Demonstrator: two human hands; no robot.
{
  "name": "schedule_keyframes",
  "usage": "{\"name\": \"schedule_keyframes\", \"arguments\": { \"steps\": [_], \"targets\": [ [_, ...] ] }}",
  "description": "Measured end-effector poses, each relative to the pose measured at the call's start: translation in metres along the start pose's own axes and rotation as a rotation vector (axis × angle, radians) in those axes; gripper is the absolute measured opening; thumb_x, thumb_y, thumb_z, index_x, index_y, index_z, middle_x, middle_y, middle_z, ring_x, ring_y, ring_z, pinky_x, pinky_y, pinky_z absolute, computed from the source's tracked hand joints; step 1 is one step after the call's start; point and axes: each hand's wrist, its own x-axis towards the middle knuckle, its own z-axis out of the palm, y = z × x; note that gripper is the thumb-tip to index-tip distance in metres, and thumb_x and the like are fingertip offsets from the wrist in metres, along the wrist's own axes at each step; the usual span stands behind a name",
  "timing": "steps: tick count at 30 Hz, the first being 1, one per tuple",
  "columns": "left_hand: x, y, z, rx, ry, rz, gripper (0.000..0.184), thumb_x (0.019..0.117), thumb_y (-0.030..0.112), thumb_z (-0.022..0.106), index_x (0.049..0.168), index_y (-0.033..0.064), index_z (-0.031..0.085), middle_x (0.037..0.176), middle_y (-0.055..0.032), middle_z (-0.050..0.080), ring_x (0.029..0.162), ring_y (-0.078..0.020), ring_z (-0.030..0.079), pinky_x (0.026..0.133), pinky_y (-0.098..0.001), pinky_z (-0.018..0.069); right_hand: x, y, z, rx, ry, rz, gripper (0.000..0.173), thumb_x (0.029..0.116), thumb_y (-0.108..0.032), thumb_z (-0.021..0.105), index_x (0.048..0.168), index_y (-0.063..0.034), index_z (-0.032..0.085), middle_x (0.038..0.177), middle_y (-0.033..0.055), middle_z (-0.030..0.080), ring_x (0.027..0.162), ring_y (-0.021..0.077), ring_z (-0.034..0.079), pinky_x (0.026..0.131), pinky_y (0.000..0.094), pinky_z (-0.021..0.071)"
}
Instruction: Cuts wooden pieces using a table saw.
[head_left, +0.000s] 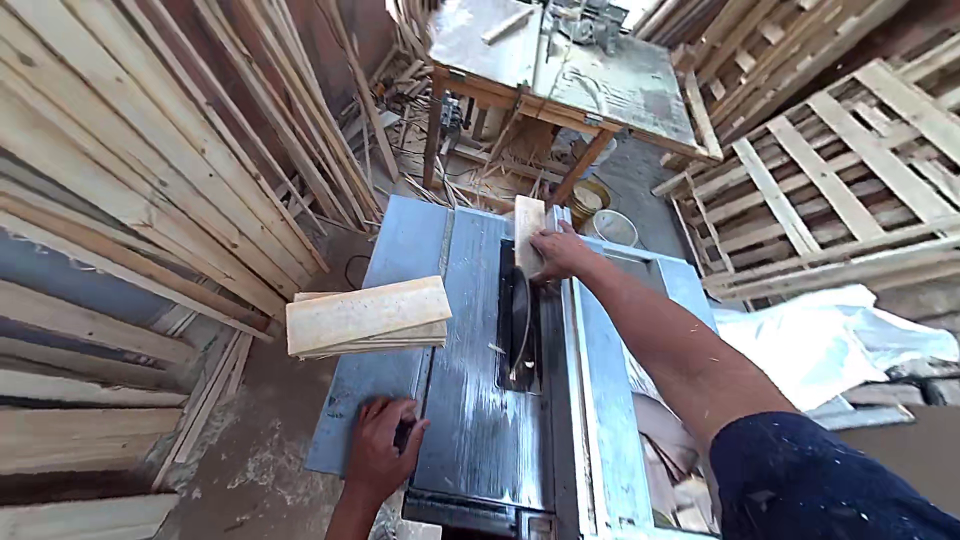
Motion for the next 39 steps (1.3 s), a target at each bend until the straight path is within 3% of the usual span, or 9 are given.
{"name": "schedule_keyframes", "arguments": {
  "steps": [2,6,11,16,25,28,33,36,39],
  "targets": [
    [-0.002,-0.001,-0.001,0.014,0.005,-0.014,0.037,0.0964,0.048,0.065,0.114,0.0165,0.074,0.095,0.0043,0.075,0.096,-0.0150,0.069,0.095,-0.0448,0.0531,0.019,0.009,-0.008,-0.005,-0.009,-0.051,0.083,0.0723,-0.065,0.078,0.129,-0.0066,0.064,0.118,0.0157,0.071,0.118,0.0339,0.065,0.119,0.0616,0.0298],
    [-0.003,-0.004,0.000,0.039,0.025,0.013,0.036,0.0955,0.048,0.066,0.111,0.0164,0.075,0.093,0.0038,0.075,0.094,-0.0158,0.069,0.093,-0.0438,0.0532,0.027,0.016,-0.029,0.021,0.076,-0.028,0.028,0.0930,-0.027,0.063,0.109,-0.0044,0.065,0.087,0.0209,0.069,0.086,0.0438,0.069,0.073,0.0647,0.0530],
    [-0.006,-0.006,0.003,0.025,0.049,0.033,0.034,0.0954,0.047,0.066,0.109,0.0176,0.075,0.092,0.0054,0.075,0.093,-0.0142,0.069,0.092,-0.0429,0.0536,-0.014,0.040,-0.074,0.401,0.415,0.301,0.031,0.0980,-0.025,0.057,0.113,0.0013,0.065,0.095,0.0288,0.069,0.092,0.0504,0.068,0.077,0.0723,0.0511],
    [-0.004,-0.005,0.006,-0.014,-0.004,0.026,0.037,0.0956,0.048,0.065,0.112,0.0154,0.074,0.093,0.0045,0.075,0.096,-0.0155,0.070,0.095,-0.0469,0.0536,-0.145,0.044,-0.091,1.510,0.682,0.615,0.033,0.1047,-0.023,0.047,0.119,0.0026,0.061,0.108,0.0184,0.070,0.092,0.0289,0.073,0.079,0.0502,0.0637],
    [-0.056,0.054,-0.056,-0.310,-0.044,0.032,0.023,0.0977,0.026,0.068,0.110,0.0062,0.072,0.091,-0.0038,0.071,0.080,-0.0140,0.068,0.075,-0.0397,0.0605,-0.385,-0.147,-0.019,1.980,0.674,0.665,0.028,0.1087,-0.020,0.038,0.120,-0.0014,0.057,0.104,0.0142,0.071,0.091,0.0268,0.074,0.082,0.0459,0.0638],
    [-0.112,0.060,-0.086,-0.343,-0.315,0.004,0.018,0.0986,0.025,0.066,0.107,0.0093,0.072,0.087,-0.0019,0.072,0.074,-0.0127,0.069,0.069,-0.0375,0.0619,-0.432,-0.243,0.022,2.013,0.607,0.657,0.033,0.1087,-0.022,0.037,0.121,0.0002,0.059,0.104,0.0160,0.071,0.091,0.0281,0.073,0.082,0.0493,0.0632],
    [-0.216,0.044,-0.183,0.073,-1.247,-0.260,0.030,0.1015,0.027,0.059,0.113,0.0040,0.074,0.104,-0.0209,0.073,0.101,-0.0389,0.071,0.092,-0.0634,0.0538,-0.423,-0.374,0.086,2.392,0.578,0.747,0.030,0.1096,-0.014,0.039,0.128,0.0024,0.055,0.111,0.0210,0.070,0.096,0.0318,0.073,0.087,0.0513,0.0621],
    [-0.259,0.046,-0.221,0.133,-1.380,-0.558,0.029,0.0997,0.019,0.062,0.114,-0.0044,0.071,0.109,-0.0268,0.072,0.106,-0.0425,0.068,0.097,-0.0613,0.0507,-0.395,-0.418,0.107,2.521,0.436,0.790,0.027,0.1111,-0.015,0.041,0.133,-0.0002,0.047,0.115,0.0191,0.067,0.097,0.0284,0.072,0.088,0.0450,0.0617],
    [-0.253,0.102,-0.231,-0.094,-1.241,-0.982,0.033,0.1092,0.006,0.035,0.132,-0.0067,0.055,0.122,-0.0172,0.064,0.112,-0.0186,0.060,0.104,-0.0348,0.0460,-0.382,-0.434,0.114,2.499,0.141,0.749,0.027,0.1117,-0.020,0.042,0.130,0.0000,0.046,0.111,0.0193,0.069,0.093,0.0276,0.075,0.085,0.0408,0.0631]
  ]
}}
